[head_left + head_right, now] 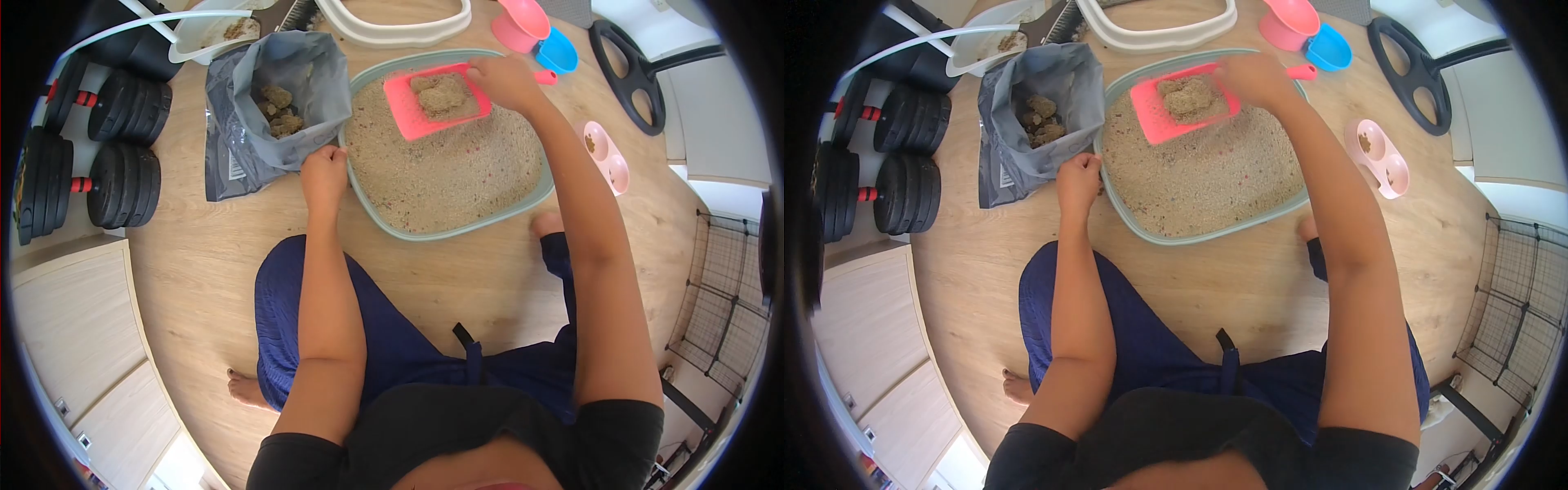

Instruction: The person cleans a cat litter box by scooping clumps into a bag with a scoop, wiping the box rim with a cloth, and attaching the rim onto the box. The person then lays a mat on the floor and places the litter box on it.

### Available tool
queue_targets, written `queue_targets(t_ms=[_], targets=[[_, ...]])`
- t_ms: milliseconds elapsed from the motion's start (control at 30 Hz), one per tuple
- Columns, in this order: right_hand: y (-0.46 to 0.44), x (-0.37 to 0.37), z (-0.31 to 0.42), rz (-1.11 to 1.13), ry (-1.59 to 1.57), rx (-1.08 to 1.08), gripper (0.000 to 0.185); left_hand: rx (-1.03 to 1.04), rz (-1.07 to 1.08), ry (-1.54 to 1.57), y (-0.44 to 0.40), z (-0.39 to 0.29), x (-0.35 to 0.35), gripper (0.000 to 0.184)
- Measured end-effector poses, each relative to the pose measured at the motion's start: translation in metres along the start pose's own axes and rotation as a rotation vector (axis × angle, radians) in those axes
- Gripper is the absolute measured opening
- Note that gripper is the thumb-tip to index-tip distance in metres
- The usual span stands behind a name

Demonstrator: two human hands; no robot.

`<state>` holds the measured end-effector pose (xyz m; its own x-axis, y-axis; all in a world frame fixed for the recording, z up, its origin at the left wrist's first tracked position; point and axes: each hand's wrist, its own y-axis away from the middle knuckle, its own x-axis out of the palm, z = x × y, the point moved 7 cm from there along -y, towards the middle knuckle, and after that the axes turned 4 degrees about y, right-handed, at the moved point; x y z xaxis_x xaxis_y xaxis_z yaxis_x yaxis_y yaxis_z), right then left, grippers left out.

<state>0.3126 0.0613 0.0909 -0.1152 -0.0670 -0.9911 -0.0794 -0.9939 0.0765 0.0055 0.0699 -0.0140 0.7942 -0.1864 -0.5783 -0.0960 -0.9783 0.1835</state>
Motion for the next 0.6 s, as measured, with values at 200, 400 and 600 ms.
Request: queue_targets(t_ms=[200,400,600], targets=[[-0.001,0.006,-0.001,0.014,0.039,-0.014,0.032,-0.002,0.0,0.008,-0.001,0.001,0.001,0.024],[0.005,0.003,0.004,-0.064,0.113,-0.065,0.028,0.016,0.001,-0.02,-0.001,-0.001,-0.001,0.024],[0.004,0.003,-0.004,0.009,0.191,-0.026,0.028,0.01,0.004,-0.011,-0.002,0.002,0.002,0.024]])
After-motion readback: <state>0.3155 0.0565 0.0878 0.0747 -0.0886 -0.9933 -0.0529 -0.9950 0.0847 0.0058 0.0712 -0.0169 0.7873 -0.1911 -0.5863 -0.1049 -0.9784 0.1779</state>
